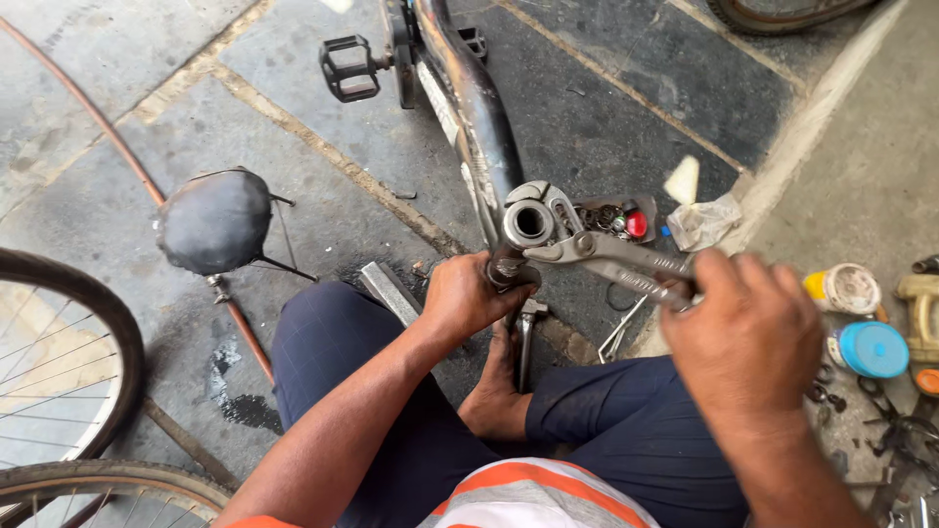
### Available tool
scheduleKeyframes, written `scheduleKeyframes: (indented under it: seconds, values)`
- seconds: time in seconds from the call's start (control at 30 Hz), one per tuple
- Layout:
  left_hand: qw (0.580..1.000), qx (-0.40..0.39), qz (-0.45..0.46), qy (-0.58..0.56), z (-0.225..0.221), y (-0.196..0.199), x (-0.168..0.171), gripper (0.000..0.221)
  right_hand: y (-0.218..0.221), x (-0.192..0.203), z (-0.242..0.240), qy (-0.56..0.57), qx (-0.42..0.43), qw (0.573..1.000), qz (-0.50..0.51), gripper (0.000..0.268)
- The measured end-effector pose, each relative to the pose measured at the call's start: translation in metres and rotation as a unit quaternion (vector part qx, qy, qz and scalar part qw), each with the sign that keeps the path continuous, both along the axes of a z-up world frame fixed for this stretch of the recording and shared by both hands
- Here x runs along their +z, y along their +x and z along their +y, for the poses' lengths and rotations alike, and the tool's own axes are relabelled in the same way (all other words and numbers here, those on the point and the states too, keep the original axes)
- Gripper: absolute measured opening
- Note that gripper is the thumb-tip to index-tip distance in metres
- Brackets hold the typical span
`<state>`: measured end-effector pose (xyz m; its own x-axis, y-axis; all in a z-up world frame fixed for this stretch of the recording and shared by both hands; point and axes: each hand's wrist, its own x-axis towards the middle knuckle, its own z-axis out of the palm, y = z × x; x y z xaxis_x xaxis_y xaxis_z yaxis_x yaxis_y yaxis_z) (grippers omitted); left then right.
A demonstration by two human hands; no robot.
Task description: The person uses pliers and their hands to tighten and secure the headset components onto the bicycle fork stem.
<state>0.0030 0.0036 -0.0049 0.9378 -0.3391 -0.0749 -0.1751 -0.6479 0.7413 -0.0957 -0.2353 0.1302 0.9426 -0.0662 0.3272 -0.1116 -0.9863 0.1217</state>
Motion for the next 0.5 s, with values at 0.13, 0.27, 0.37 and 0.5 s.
scheduleKeyframes:
  seconds: [0.13,0.27,0.37,0.5]
  values:
    - [1.000,-0.010,0.008,-0.028,0.004,0.001,-0.001,0.044,0.057,-0.007,-0.035,0.013,0.147,0.988,-0.048,0.026]
    - [0.999,-0.017,-0.007,0.028,0.002,0.002,-0.004,0.048,0.129,-0.012,-0.052,0.030,0.273,0.961,-0.008,0.026]
    - [0.999,-0.022,-0.015,0.027,0.001,0.004,-0.006,0.049,0.172,-0.012,-0.052,0.035,0.346,0.937,-0.004,0.025]
    - [0.999,-0.025,-0.011,0.024,0.000,0.005,-0.008,0.050,0.202,-0.013,-0.042,0.037,0.412,0.910,-0.028,0.029]
